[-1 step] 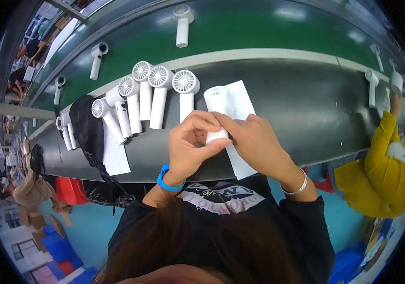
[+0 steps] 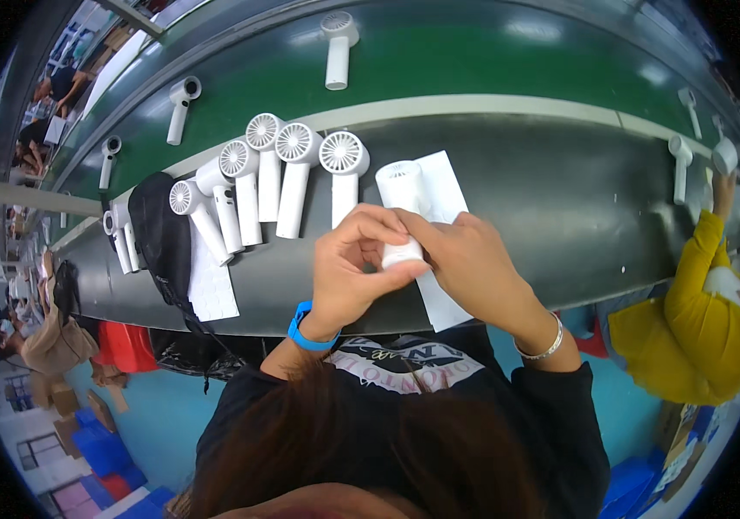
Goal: The person takes portable mini fans, peels adhesive pads from a backing sheet by hand, and applies the pads onto the bottom base of each fan.
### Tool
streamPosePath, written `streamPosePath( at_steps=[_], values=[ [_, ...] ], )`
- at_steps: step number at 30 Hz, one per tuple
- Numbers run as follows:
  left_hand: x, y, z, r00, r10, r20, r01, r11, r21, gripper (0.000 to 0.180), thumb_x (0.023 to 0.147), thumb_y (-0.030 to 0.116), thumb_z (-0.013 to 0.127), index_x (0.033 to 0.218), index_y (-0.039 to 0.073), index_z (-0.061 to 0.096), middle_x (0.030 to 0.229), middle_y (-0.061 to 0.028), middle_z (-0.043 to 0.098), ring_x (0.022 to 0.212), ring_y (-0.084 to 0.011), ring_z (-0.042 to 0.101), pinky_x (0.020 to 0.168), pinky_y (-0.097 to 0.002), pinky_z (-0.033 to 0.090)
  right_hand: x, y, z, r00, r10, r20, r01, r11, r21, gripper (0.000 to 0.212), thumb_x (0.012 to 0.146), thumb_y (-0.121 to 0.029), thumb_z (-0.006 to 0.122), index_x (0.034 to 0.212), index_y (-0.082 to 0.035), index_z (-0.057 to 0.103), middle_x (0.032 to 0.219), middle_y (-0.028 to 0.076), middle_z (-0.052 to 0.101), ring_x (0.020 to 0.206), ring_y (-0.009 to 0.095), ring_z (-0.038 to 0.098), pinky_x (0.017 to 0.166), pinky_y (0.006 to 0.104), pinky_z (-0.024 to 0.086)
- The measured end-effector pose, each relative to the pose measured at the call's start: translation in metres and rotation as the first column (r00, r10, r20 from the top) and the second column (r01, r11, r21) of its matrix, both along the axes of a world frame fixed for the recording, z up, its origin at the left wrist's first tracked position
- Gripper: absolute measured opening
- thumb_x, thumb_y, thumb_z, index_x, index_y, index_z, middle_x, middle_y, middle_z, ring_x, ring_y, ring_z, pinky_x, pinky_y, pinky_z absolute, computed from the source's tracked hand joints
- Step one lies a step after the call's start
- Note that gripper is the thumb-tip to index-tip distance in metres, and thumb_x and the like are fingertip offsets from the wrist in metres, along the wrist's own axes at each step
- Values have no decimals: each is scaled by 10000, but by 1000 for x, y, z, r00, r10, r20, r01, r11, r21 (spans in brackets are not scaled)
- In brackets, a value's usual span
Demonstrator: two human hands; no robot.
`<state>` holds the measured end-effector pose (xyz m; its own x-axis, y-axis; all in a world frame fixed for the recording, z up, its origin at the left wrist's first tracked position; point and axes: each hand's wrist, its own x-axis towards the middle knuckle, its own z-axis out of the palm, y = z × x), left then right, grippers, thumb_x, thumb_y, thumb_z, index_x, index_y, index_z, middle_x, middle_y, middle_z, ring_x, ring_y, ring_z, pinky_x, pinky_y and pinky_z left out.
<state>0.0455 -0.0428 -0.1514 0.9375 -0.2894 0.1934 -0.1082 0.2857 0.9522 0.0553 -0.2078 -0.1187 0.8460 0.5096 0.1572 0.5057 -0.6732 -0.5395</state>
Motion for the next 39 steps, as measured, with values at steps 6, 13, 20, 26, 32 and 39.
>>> streamPosePath(
  at_steps=[6, 13, 20, 26, 32, 39],
  values=[
    [12, -1, -5, 990, 90, 107, -88, 996, -19, 591, 715, -125, 587, 1262, 24, 421, 1320, -96, 386, 668, -56, 477, 614, -196, 425, 30, 1, -1, 987, -159, -32, 162, 967, 198, 488, 729, 89, 419, 1170, -92, 524, 987, 180, 615, 913, 366, 601, 767, 346, 479],
    [15, -3, -32, 915, 133, 380, -250, 927, 279, 354, 745, -27, 602, 1090, 27, 547, 1208, -128, 490, 907, -206, 559, 754, -290, 464, 189, -16, -37, 836, -285, 469, 274, 957, 93, 620, 739, 130, 391, 1295, -144, 405, 928, 260, 565, 827, 429, 558, 722, 405, 463],
    [26, -7, -57, 828, -40, 560, -351, 740, 573, 406, 714, 165, 684, 1068, 26, 542, 1199, -167, 477, 1141, -355, 431, 960, -410, 372, 267, -35, -76, 903, -192, 384, 369, 805, -465, 698, 767, 55, 450, 1381, -215, 257, 1129, 192, 520, 1017, 359, 530, 813, 451, 419],
    [22, -5, -56, 850, -169, 499, -329, 569, 753, 658, 693, 320, 710, 1207, -6, 459, 1279, -192, 405, 1218, -370, 354, 1011, -416, 317, 162, -37, -74, 875, -201, 441, 214, 977, 20, 417, 797, 2, 530, 1203, -70, 466, 1134, 162, 536, 997, 338, 534, 791, 387, 436],
    [23, -9, -57, 856, -159, 492, -330, 565, 756, 697, 664, 291, 738, 1221, -13, 448, 1285, -187, 400, 1205, -368, 367, 992, -411, 332, 38, -45, -68, 951, -308, 12, 305, 946, 109, 132, 777, -10, 605, 908, -18, 623, 764, 95, 574, 652, 194, 563, 577, 268, 443],
    [21, -12, -56, 858, -149, 491, -322, 588, 742, 727, 640, 287, 760, 1229, -3, 449, 1287, -180, 404, 1198, -367, 378, 980, -411, 350, 11, -31, -82, 909, -415, 41, 389, 880, 272, 106, 756, 34, 605, 852, -2, 578, 766, 85, 519, 626, 188, 507, 576, 268, 417]
  ],
)
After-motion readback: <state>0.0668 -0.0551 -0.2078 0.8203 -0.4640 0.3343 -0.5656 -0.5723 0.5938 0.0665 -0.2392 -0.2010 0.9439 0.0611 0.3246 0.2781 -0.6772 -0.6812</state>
